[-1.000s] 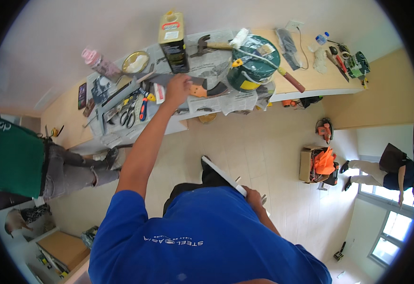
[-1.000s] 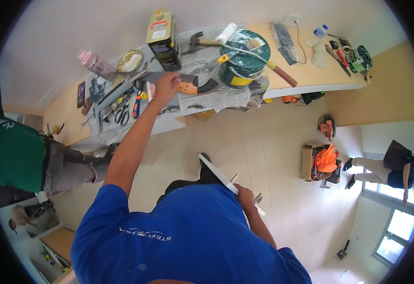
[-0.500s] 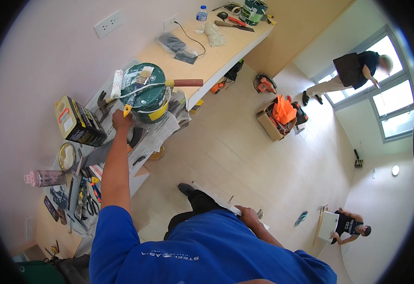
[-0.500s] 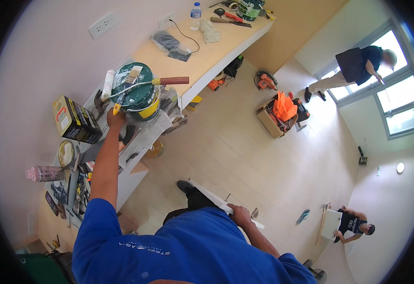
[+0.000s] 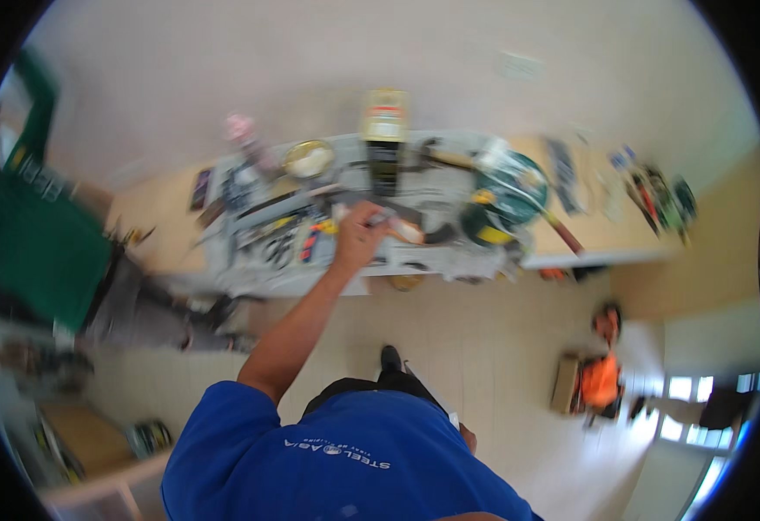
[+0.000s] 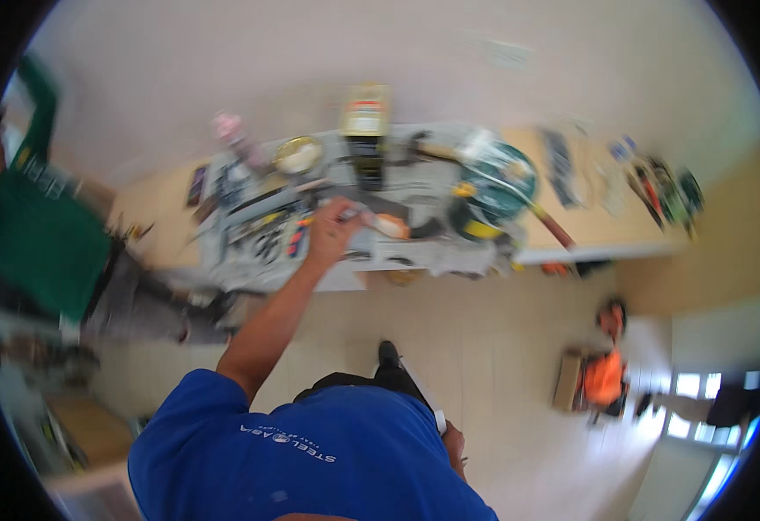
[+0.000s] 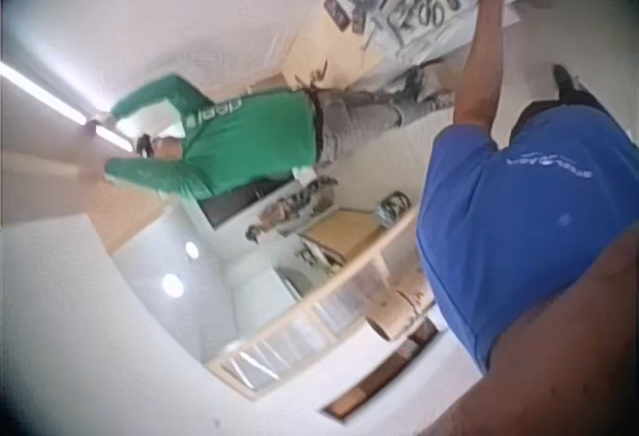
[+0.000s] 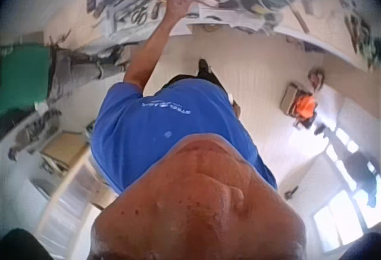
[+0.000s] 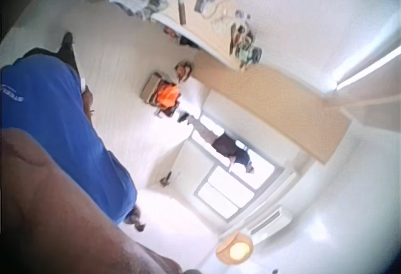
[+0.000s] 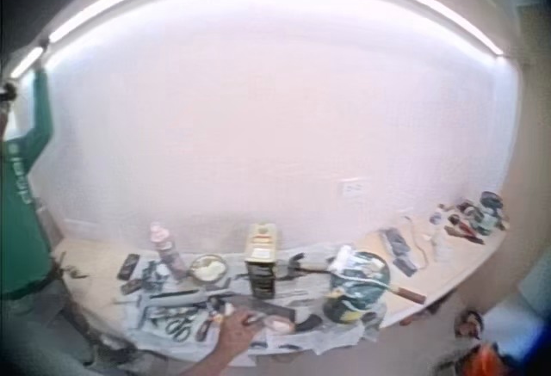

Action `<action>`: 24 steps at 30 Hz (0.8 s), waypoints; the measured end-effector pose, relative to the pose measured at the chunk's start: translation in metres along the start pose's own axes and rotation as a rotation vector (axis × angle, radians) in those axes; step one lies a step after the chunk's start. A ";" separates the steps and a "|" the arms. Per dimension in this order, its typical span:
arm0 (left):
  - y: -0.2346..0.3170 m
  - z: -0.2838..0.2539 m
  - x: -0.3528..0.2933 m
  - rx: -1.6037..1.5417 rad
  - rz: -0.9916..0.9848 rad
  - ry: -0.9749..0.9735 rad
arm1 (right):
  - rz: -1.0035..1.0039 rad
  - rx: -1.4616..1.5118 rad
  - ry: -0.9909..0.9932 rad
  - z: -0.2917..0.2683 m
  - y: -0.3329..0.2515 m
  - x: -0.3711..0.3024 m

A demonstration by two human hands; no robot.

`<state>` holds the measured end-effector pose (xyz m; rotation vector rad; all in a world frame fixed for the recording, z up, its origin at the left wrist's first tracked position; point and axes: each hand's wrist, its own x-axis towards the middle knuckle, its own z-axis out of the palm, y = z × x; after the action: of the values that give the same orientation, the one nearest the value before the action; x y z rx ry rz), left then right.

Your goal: The person receives a white cabinet door and walks to a workbench. They unwrap a hinge, attach it to the door, and then attach a second hinge. The door is then placed on the floor. Other people are present in the room.

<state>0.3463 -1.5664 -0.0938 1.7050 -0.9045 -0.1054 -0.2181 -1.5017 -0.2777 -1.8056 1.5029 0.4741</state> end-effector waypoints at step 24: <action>0.107 -0.227 -0.770 -1.168 -0.830 1.501 | -1.322 -0.681 -0.397 0.045 -0.364 -0.101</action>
<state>-0.1328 -0.9233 -0.2092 0.5322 0.9006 0.0979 0.1117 -1.3803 -0.1314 -2.5239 -0.3308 0.5975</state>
